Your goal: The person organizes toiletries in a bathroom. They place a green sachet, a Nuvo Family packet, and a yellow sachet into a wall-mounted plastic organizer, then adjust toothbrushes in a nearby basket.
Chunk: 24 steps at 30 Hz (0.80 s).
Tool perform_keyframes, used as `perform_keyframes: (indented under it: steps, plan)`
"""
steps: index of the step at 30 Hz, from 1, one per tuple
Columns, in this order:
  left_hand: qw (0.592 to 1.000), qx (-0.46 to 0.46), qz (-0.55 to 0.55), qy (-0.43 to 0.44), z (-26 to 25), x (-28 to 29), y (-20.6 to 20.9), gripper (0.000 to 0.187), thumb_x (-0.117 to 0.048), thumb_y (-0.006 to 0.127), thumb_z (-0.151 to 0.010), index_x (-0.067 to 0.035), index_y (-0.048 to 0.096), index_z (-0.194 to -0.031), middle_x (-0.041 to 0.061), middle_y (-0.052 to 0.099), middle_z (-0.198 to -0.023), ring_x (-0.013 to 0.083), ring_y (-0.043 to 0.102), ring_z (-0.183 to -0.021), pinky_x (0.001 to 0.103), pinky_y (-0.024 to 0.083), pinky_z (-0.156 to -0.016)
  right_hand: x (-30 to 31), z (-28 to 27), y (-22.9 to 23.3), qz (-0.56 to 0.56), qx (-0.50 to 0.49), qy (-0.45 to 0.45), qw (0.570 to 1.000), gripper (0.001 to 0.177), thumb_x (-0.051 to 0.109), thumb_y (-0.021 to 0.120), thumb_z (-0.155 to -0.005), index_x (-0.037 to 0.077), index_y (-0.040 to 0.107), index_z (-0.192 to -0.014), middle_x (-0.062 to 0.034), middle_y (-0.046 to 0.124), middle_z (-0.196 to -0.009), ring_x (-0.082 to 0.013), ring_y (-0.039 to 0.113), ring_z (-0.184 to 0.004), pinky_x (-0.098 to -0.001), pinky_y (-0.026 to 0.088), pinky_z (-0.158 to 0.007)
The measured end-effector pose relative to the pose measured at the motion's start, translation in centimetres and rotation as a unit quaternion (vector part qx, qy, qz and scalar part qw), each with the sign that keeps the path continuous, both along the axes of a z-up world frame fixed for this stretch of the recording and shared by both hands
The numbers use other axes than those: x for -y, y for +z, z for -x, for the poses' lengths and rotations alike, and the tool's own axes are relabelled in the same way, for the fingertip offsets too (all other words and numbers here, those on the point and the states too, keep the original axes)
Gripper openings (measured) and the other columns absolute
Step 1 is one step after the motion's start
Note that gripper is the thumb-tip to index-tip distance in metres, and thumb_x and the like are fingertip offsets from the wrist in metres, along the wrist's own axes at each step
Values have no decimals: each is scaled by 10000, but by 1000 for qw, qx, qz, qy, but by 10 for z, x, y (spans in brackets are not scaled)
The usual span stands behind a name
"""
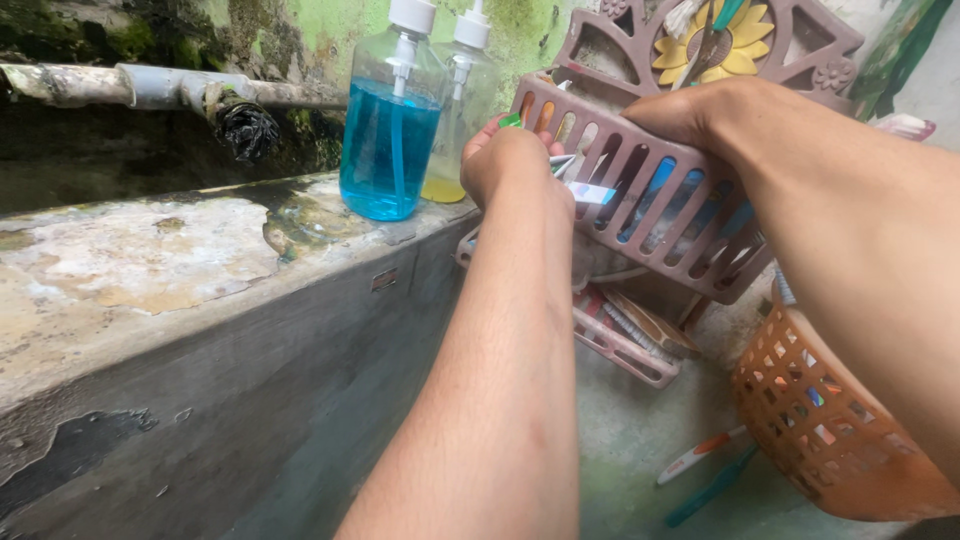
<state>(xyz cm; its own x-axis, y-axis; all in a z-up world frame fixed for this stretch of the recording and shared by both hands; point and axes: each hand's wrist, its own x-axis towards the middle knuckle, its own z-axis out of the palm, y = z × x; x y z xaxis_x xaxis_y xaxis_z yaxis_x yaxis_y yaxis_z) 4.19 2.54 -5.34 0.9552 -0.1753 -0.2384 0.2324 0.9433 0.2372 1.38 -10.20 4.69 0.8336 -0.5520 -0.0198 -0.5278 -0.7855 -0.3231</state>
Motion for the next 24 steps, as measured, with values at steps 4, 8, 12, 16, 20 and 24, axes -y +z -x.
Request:
perform_keyframes:
  steps: [4, 8, 12, 16, 20, 24]
  plan:
    - [1000, -2, 6, -19, 2, 0, 0, 277, 41, 468, -914, -36, 606, -1142, 147, 665, -947, 185, 644, -700, 311, 566, -599, -9, 7, 1, 3, -1, -1, 1000, 429, 373, 578, -938, 85, 715, -1224, -101, 771, -1092, -173, 673, -822, -396, 533, -785]
    - [1000, 13, -7, -18, -1, 5, -3, 330, 104, 456, -881, -22, 612, -1144, 159, 665, -946, 190, 644, -703, 322, 559, -594, -18, 11, 2, 4, -7, 1, 1000, 430, 375, 569, -944, 83, 715, -1224, -106, 770, -1099, -178, 671, -841, -396, 527, -800]
    - [1000, 23, 2, -17, -8, 14, -6, 324, 93, 458, -889, -30, 607, -1149, 154, 657, -959, 188, 636, -708, 327, 555, -589, -22, 16, 3, 6, -12, 3, 1000, 432, 376, 561, -951, 80, 714, -1225, -111, 769, -1106, -183, 669, -860, -397, 521, -816]
    - [1000, 21, 3, -14, -12, 20, -7, 378, 88, 435, -885, -89, 589, -1181, 143, 652, -987, 186, 614, -707, 325, 539, -589, -25, 22, 8, 12, -18, 6, 1000, 434, 378, 552, -958, 77, 714, -1225, -115, 768, -1113, -189, 666, -878, -397, 516, -831]
    - [998, 33, 32, -40, -7, 21, -4, 359, 54, 435, -907, -91, 592, -1194, 151, 630, -989, 205, 597, -697, 354, 528, -577, -29, 30, 12, 7, -44, 3, 999, 436, 379, 543, -964, 74, 713, -1225, -120, 767, -1120, -194, 664, -897, -398, 510, -846]
    - [997, 49, 41, -51, -2, 24, -3, 358, 53, 429, -917, -81, 594, -1205, 146, 629, -998, 204, 600, -711, 360, 533, -586, -25, 43, 9, -6, -62, -4, 998, 439, 381, 535, -971, 72, 713, -1226, -124, 766, -1127, -200, 661, -915, -398, 504, -862]
